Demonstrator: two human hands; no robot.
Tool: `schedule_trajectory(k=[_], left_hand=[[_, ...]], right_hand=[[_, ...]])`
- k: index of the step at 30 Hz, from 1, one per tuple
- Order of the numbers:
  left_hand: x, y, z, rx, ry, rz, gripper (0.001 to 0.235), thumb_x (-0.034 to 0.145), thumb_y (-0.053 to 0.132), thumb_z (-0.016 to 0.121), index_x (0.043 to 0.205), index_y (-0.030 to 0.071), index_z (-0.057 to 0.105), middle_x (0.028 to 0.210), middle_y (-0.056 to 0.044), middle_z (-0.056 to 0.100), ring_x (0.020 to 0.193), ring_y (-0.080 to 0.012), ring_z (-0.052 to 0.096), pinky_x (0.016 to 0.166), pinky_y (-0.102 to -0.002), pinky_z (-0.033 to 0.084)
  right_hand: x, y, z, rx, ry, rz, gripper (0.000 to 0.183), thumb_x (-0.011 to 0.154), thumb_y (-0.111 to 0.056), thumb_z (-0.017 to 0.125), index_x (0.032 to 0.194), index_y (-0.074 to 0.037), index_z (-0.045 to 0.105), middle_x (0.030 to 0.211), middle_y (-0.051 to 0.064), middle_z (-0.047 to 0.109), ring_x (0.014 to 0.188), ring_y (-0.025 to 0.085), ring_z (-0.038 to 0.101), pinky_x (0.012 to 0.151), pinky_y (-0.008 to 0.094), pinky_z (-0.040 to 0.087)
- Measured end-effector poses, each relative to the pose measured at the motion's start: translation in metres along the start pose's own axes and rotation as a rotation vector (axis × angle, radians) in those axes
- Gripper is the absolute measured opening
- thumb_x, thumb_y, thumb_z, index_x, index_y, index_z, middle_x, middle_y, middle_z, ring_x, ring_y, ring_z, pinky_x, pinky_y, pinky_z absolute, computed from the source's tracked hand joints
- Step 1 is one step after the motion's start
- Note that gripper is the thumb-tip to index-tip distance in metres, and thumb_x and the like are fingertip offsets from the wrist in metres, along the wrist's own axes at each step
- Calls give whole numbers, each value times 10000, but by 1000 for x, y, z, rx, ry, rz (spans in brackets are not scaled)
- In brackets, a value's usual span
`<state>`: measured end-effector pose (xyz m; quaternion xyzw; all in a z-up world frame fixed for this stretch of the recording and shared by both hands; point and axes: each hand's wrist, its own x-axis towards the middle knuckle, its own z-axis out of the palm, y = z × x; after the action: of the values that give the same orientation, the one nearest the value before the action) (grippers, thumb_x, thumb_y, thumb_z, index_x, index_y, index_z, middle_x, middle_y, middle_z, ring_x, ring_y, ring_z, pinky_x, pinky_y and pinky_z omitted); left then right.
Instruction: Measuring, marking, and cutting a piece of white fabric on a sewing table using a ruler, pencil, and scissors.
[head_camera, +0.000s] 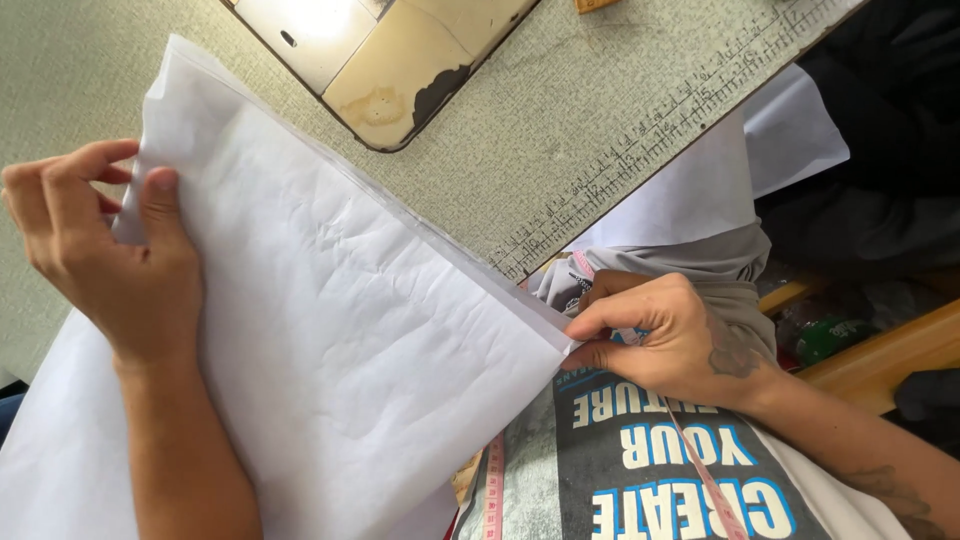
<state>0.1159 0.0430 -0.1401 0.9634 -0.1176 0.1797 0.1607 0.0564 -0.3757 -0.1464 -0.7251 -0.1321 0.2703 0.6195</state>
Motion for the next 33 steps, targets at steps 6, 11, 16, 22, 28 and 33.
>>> schedule_trajectory(k=[6,11,16,22,28,33], left_hand=[[-8,-19,1,30,-35,-112,309,1308,50,804,1077,-57,629,1059,-153,605,883,-288,457,828,-434,413],[-5,-25,2,30,1,-149,222,1170,-148,816,1080,-74,627,1059,-175,607,837,-267,471,730,-385,418],[-1,-34,4,-22,-1,-124,298,1255,-28,810,1036,-57,609,1047,-148,584,820,-248,436,726,-377,397],[24,43,2,97,-52,-195,396,1134,293,809,1212,-28,591,1104,-166,481,1017,-349,431,895,-469,397],[3,-31,12,18,-10,-106,444,1197,158,988,982,-24,644,891,-108,504,781,-267,443,737,-426,369],[18,-107,13,-2,15,-60,628,1315,236,1012,952,-58,591,955,-144,470,872,-314,446,782,-473,352]], right_hand=[[-9,21,2,35,-13,162,256,710,-269,912,880,-136,775,764,-81,677,685,40,534,633,202,413],[-4,17,18,-45,112,191,347,737,-396,896,654,-175,642,566,-120,369,528,37,267,481,229,208],[-3,18,25,-14,207,323,362,769,-238,926,594,-144,624,584,-101,520,592,35,376,543,224,303],[4,30,34,276,312,103,348,761,-32,834,604,-105,533,1274,138,599,1186,165,612,994,300,494],[7,-5,26,272,46,46,346,823,-98,827,665,-104,520,825,40,702,709,107,601,639,234,467],[39,-31,58,-160,152,-146,299,871,-170,813,832,-117,521,748,-4,608,621,112,548,601,239,464]])
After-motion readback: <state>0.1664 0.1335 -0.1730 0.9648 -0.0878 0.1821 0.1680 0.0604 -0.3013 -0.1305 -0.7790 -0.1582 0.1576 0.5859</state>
